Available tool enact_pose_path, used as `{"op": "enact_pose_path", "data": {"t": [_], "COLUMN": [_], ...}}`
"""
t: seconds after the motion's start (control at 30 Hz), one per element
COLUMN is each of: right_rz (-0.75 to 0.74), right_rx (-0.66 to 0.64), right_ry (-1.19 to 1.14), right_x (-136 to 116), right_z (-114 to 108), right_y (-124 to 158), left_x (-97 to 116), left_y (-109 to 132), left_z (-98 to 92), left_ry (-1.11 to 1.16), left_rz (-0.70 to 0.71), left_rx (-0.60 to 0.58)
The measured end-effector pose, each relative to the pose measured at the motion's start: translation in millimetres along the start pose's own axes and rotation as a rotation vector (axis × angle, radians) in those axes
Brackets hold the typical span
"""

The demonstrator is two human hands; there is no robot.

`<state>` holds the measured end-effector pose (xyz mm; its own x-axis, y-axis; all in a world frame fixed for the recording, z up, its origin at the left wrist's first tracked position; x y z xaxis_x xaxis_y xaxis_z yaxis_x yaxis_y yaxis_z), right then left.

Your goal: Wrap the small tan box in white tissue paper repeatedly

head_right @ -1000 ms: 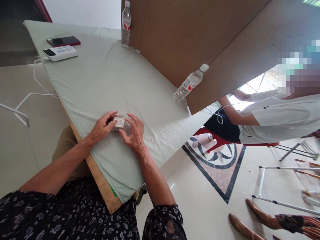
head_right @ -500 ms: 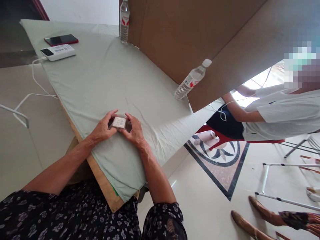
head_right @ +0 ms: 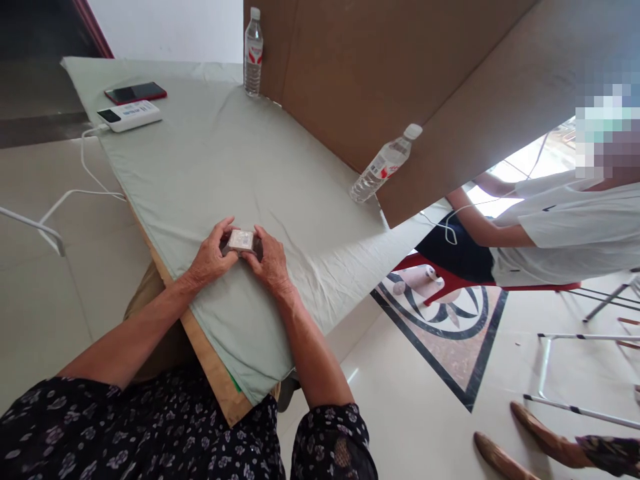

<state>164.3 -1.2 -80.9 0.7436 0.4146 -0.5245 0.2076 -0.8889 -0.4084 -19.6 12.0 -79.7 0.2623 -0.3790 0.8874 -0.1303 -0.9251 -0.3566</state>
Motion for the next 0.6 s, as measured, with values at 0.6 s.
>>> {"op": "enact_pose_path", "data": {"t": [0.6], "right_rz": [-0.164], "right_rx": [0.019], "right_ry": [0.214], "right_x": [-12.4], "right_z": [-32.0], "right_y": [-21.0], "left_x": [6.8], "left_y": [0.7], "left_z": [3.0], "left_ry": [-0.044], "left_rz": [0.033], "left_rx": [-0.017]}}
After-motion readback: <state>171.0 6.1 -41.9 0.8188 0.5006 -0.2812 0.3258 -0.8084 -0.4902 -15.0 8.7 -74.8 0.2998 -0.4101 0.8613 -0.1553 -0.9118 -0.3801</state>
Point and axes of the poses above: each hand's wrist, its own y-axis away from the middle knuckle, its own z-axis out of the palm, x = y × z, the point moved 1 cm from there along -y, towards the middle knuckle, and after that the axes turned 6 degrees about y, right-handed, at the moved point
